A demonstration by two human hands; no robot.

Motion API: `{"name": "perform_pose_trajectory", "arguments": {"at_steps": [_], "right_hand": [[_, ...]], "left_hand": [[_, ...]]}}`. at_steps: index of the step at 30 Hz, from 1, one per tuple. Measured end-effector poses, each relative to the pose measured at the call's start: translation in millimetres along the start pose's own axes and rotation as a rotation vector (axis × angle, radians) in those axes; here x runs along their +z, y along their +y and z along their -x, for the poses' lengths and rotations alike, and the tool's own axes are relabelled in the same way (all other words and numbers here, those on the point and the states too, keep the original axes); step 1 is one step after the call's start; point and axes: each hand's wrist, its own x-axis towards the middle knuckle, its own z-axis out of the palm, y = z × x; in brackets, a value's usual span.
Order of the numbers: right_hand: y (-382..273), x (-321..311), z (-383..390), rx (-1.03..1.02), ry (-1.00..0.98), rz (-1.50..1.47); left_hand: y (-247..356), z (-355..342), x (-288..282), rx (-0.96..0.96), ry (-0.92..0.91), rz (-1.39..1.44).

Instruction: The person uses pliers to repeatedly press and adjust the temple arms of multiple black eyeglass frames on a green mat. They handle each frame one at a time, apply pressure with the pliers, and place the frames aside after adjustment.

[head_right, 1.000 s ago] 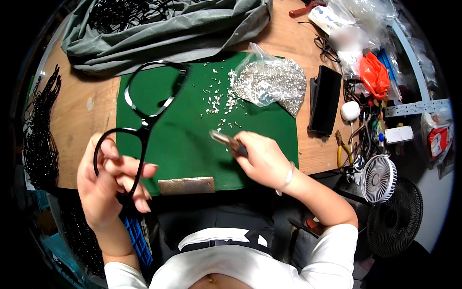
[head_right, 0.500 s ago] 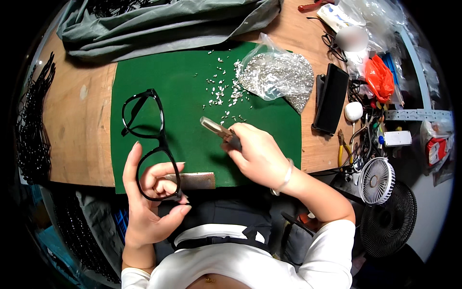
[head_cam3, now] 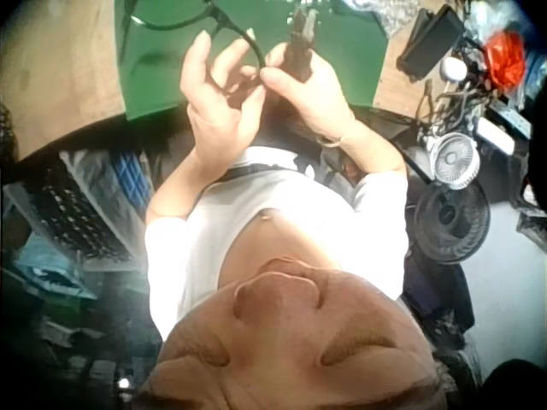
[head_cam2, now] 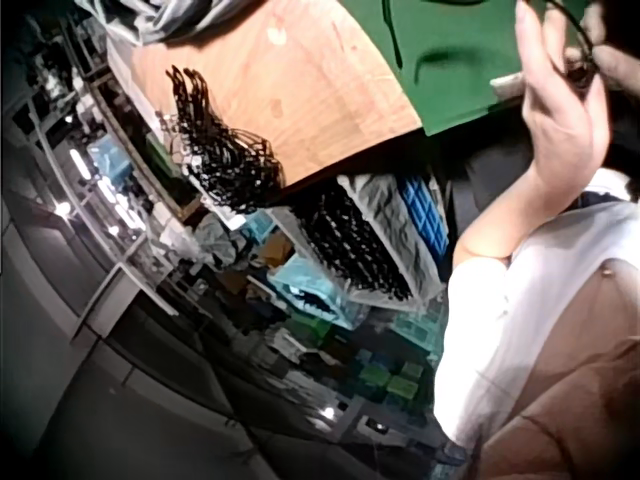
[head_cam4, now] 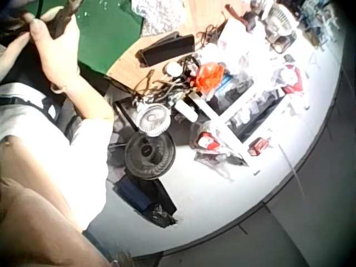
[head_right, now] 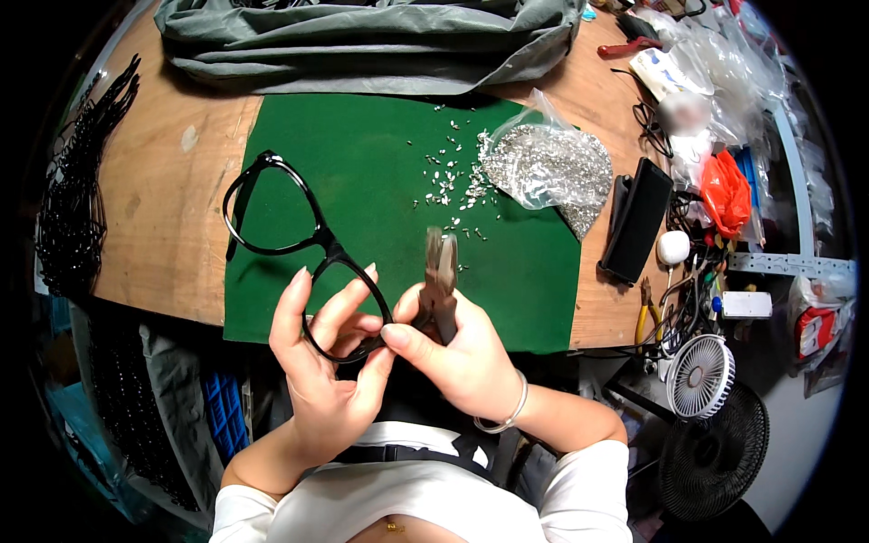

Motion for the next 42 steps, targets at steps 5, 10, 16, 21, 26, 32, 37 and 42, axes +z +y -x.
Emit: {"name": "perform_pose_trajectory", "arguments": {"at_steps": [5, 10, 16, 21, 26, 32, 37, 42], "right_hand": [[-17.7, -6.5, 0.1, 0.226, -0.125, -0.026], [-24.8, -4.4, 0.7, 0.148, -0.178, 0.074], [-17.3, -2.7, 0.7, 0.146, -0.217, -0.031], [-22.6, -14.7, 7.8, 0.115, -0.293, 0.123], [-29.7, -23.0, 13.0, 0.132, -0.529, 0.578], [-40.7, -17.8, 4.7, 0.059, -0.556, 0.721], [-35.0, -15.7, 4.7, 0.043, -0.477, 0.961], [-32.1, -21.0, 2.1, 0.015, -0.476, 0.948]], "left_hand": [[10.0, -14.2, -13.8, -0.108, -0.202, 0.092], [12.0, -16.9, -20.6, -0.173, -0.274, 0.191], [19.7, -15.7, -29.1, -0.235, -0.255, 0.31], [21.7, -13.6, -40.9, -0.235, -0.25, 0.357], [24.7, -19.2, -38.6, -0.243, -0.263, 0.402], [23.6, -19.4, -38.9, -0.273, -0.328, 0.455], [21.4, -17.4, -33.7, -0.318, -0.325, 0.454], [22.4, -18.1, -34.2, -0.322, -0.304, 0.43]]}}
